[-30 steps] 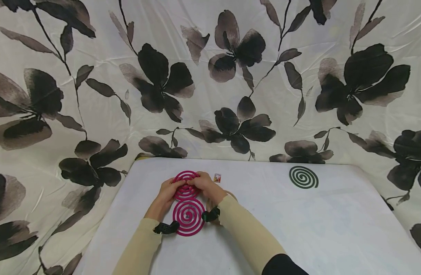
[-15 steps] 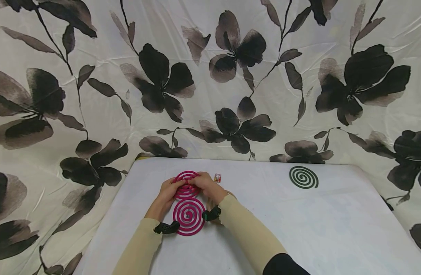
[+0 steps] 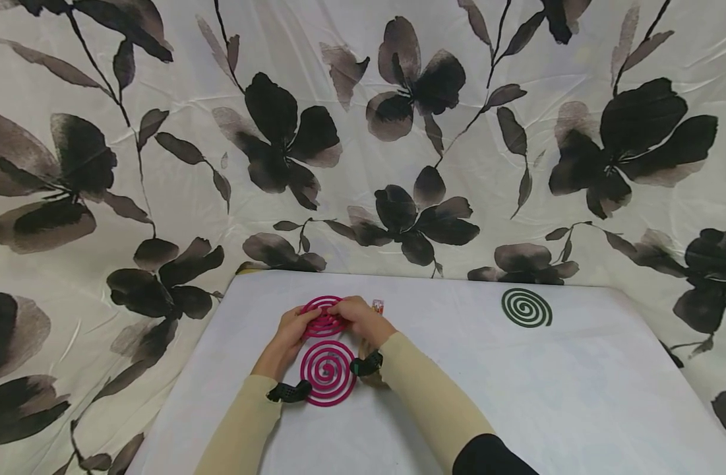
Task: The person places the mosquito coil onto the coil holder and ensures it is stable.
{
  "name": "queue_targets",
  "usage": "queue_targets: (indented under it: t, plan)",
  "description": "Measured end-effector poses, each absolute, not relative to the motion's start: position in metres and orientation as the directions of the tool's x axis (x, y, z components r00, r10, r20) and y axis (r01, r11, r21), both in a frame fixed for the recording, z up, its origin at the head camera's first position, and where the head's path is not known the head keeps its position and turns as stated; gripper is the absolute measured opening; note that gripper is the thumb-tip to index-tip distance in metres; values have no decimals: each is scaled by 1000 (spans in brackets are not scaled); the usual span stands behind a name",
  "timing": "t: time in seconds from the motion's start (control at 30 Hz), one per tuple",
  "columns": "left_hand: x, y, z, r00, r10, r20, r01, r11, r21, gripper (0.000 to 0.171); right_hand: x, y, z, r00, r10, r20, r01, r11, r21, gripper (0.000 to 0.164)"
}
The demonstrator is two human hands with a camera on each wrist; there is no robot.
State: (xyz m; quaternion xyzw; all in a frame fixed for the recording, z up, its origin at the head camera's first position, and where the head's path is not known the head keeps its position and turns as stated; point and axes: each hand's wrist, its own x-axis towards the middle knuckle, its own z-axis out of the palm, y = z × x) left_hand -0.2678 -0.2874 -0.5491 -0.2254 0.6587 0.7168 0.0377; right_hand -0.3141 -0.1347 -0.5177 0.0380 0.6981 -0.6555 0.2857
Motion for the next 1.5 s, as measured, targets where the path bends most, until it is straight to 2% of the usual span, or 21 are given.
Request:
queue_targets:
  t: [0.1,0.23,0.67,1.2,1.5]
  plan:
    - [-267,-287,-544,-897,-229,-379,-353,-146,924,54,-315,-134,-516,-828,-335,-449,436,118,-892,12]
    - [-267,-286,-544,-895,-224,-385,-359,-149,921,54,-315,-133,-515,-825,-334,-456,444,119,-888,14]
    - [-269,-286,-549,-891,-237,-388,-366,-132,921,53,-314,-134,-519,-819,-336,-465,460,99,-882,33]
    - [-268,-287,-553,-910,-259,-324,-317,-67,946,47,-308,-135,-522,-891,-284,-355,308,196,-931,29]
    - [-268,-285,-550,-908,-251,-335,-332,-56,942,51,-308,-134,-520,-864,-292,-410,390,126,-912,25]
